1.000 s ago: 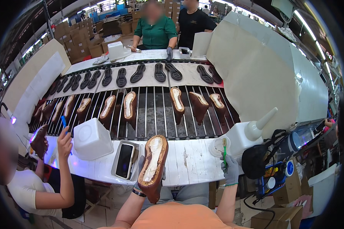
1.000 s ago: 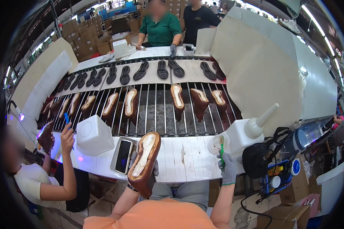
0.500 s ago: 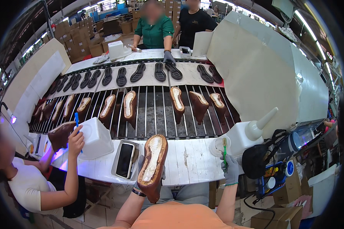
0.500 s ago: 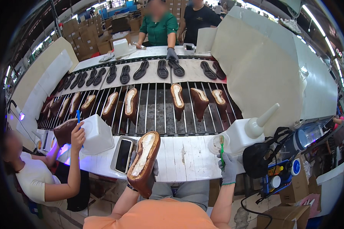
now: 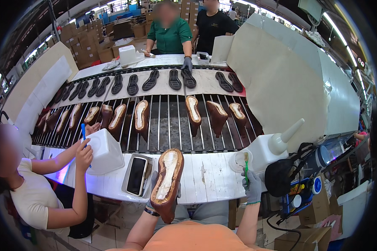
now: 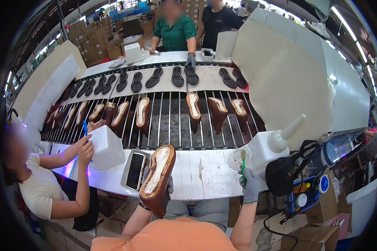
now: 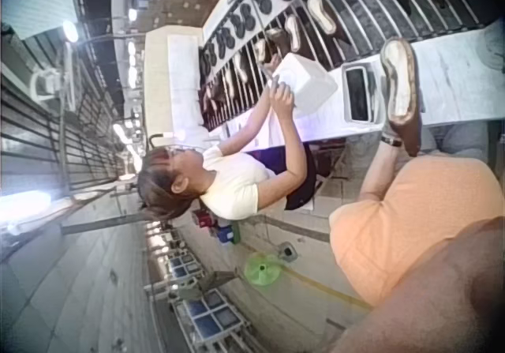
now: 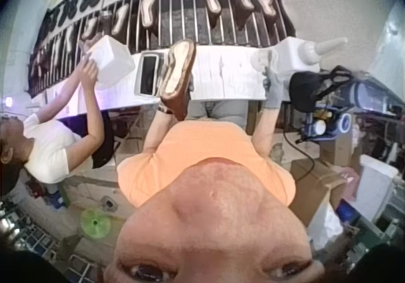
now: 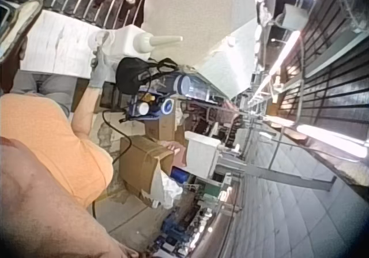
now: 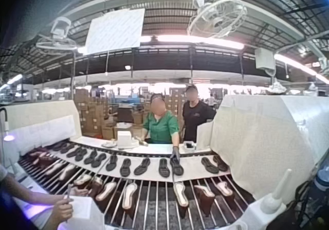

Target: Applying adhesive to the seam of a shoe upper and sole using a brush.

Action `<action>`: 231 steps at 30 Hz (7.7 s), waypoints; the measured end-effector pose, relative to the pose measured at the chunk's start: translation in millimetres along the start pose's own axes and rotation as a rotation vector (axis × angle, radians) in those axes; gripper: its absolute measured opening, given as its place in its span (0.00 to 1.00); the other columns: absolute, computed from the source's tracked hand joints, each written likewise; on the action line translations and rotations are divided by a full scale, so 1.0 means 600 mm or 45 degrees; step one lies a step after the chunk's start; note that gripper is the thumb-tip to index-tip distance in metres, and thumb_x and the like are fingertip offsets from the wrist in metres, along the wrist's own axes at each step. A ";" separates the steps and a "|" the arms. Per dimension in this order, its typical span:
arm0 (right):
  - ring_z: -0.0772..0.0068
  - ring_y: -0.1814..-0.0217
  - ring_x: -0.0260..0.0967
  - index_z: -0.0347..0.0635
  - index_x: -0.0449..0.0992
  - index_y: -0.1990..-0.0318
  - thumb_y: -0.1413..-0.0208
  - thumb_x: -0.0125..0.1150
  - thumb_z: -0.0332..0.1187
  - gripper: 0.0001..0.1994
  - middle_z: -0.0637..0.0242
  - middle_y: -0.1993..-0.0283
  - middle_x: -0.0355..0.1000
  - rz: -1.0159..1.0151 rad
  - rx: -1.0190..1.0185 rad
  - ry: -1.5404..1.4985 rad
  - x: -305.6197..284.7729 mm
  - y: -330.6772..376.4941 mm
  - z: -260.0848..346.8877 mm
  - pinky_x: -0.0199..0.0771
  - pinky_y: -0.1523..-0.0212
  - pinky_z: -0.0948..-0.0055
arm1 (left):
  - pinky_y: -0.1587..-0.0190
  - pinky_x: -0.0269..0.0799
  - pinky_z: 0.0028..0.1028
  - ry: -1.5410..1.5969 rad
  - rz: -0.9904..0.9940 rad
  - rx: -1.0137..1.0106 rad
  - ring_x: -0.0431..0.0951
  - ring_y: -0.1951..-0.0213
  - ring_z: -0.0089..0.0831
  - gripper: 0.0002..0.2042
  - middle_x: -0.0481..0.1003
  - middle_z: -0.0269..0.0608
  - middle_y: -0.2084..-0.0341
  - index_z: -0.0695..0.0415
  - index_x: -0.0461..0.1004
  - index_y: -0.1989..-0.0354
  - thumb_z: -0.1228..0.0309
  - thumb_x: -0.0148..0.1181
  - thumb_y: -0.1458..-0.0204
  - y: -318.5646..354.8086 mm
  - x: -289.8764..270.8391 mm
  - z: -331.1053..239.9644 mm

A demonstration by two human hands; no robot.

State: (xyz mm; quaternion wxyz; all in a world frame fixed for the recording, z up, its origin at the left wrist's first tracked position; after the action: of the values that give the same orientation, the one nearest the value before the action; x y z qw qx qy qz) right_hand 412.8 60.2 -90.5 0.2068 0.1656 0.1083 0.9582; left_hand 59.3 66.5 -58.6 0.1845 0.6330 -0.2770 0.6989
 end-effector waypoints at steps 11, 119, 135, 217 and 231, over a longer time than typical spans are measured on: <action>0.86 0.80 0.61 0.35 0.76 0.51 0.39 0.57 0.36 0.14 0.66 0.67 0.74 -0.003 -0.004 0.014 -0.004 -0.002 -0.002 0.58 0.80 0.86 | 0.61 0.75 0.41 -0.099 -0.256 0.090 0.76 0.62 0.46 0.31 0.73 0.56 0.57 0.63 0.62 0.41 0.47 0.47 0.41 0.001 -0.005 0.001; 0.86 0.72 0.64 0.36 0.82 0.60 0.50 0.63 0.25 0.10 0.72 0.72 0.73 0.797 -0.657 0.726 0.405 0.126 0.298 0.63 0.71 0.83 | 0.44 0.69 0.32 -1.051 -0.497 0.127 0.74 0.49 0.31 0.32 0.71 0.41 0.47 0.59 0.59 0.37 0.47 0.51 0.42 -0.058 0.107 -0.012; 0.85 0.72 0.66 0.39 0.83 0.63 0.52 0.68 0.29 0.08 0.68 0.73 0.74 0.802 -0.723 0.948 0.404 0.107 0.293 0.64 0.71 0.81 | 0.44 0.69 0.30 -1.211 -0.373 0.150 0.73 0.47 0.29 0.36 0.69 0.43 0.46 0.63 0.56 0.37 0.47 0.55 0.45 -0.060 0.164 -0.010; 0.82 0.71 0.68 0.34 0.82 0.62 0.55 0.64 0.21 0.10 0.65 0.71 0.75 0.807 -0.945 0.898 0.423 0.153 0.320 0.66 0.69 0.82 | 0.46 0.68 0.30 -2.142 -0.315 0.328 0.75 0.50 0.32 0.37 0.75 0.46 0.52 0.63 0.59 0.38 0.54 0.63 0.52 -0.062 0.237 -0.026; 0.83 0.70 0.69 0.35 0.82 0.63 0.56 0.67 0.22 0.09 0.68 0.71 0.75 1.023 -0.862 0.919 0.440 0.114 0.334 0.67 0.69 0.82 | 0.47 0.68 0.28 -2.009 -0.292 0.268 0.73 0.52 0.26 0.33 0.74 0.43 0.52 0.65 0.61 0.39 0.59 0.63 0.50 -0.072 0.227 -0.028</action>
State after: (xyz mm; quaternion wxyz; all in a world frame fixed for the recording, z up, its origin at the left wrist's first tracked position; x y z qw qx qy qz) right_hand 233.8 141.4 184.8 -0.1775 -0.2147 -0.2083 0.9376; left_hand 55.0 98.1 81.5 -0.0557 0.9789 -0.1916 0.0447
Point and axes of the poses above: each hand's wrist, its own y-axis away from the middle knuckle, its own x-axis out of the palm, z = x × y, the point moved 9 cm from there along -y, towards the middle knuckle
